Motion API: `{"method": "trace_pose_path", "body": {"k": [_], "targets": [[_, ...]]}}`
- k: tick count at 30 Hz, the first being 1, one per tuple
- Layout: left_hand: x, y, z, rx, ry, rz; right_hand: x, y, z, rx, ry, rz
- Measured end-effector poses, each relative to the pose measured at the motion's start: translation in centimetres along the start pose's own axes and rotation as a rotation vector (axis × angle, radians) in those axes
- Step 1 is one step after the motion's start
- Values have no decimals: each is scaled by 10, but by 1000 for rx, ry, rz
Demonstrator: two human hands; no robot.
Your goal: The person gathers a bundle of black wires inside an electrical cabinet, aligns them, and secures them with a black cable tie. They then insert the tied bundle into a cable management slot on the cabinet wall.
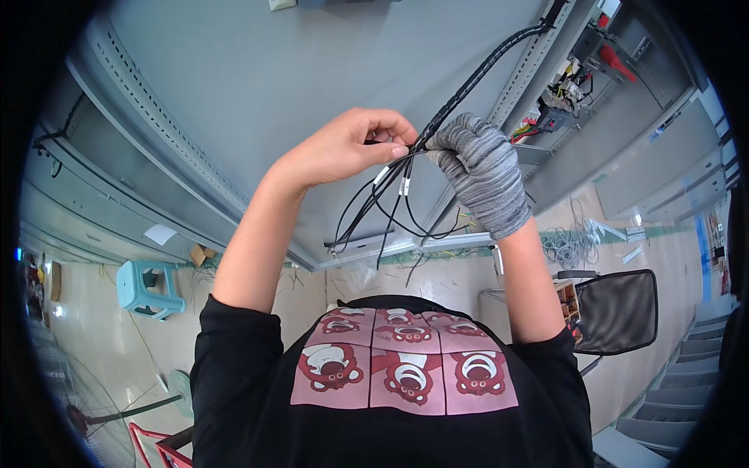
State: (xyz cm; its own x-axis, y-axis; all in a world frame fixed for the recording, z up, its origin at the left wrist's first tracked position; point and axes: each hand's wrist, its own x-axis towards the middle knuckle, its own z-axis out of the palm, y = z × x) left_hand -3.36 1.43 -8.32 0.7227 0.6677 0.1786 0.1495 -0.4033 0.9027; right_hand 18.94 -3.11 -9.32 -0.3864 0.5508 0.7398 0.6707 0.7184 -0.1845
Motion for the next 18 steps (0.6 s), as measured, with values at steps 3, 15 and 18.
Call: {"method": "trace_pose_path", "body": {"k": [3,15,18], "targets": [[9,-1,5,230,48,174,-3,-5,-4,-69,12,7],[7,18,19,547,79,296,-24,-17,2,-102,156,48],[13,22,11,411,-17,205,-25,-10,-2,-95,132,-12]]}}
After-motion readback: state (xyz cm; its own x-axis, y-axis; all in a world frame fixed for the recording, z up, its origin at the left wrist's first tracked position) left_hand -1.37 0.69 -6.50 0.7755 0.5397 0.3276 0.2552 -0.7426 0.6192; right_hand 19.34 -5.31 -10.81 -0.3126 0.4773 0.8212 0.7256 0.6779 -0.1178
